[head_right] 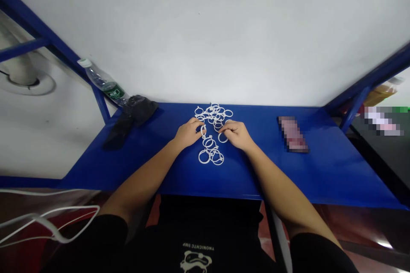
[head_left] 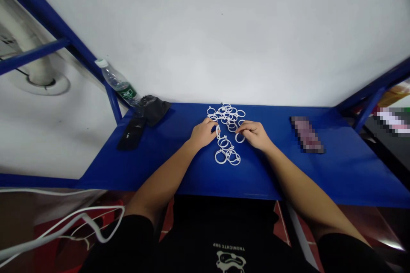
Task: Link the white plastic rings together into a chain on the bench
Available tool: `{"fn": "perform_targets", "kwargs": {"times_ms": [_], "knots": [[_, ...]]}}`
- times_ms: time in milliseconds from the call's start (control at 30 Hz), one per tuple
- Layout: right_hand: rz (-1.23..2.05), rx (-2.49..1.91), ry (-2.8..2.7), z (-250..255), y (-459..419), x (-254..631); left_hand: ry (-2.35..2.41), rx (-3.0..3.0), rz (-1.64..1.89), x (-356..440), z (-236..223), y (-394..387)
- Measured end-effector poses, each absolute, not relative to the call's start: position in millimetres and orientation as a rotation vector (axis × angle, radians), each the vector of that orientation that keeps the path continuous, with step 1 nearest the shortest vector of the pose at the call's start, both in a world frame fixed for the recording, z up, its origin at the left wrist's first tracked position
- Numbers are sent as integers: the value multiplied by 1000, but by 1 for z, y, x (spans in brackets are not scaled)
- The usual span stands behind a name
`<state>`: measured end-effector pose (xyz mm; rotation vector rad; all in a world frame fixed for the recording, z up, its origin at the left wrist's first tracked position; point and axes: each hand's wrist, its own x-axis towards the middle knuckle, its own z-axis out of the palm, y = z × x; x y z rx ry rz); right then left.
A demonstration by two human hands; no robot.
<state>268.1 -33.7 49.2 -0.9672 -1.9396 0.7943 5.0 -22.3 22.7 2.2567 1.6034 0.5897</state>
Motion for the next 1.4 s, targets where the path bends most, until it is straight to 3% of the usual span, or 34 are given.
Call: {"fn": "perform_targets", "kwargs": {"times_ms": [600,1067,1400], "knots": [[696,-1020,-2417,39,-39,262,1725,2179,824,5,19,-19],[280,-1419,-2351,28,-12,295,1494,2076,1047,1,16,-16],[377,-1421,-2397,24,-8,296,1392,1906,1156,3,14,-16]]}}
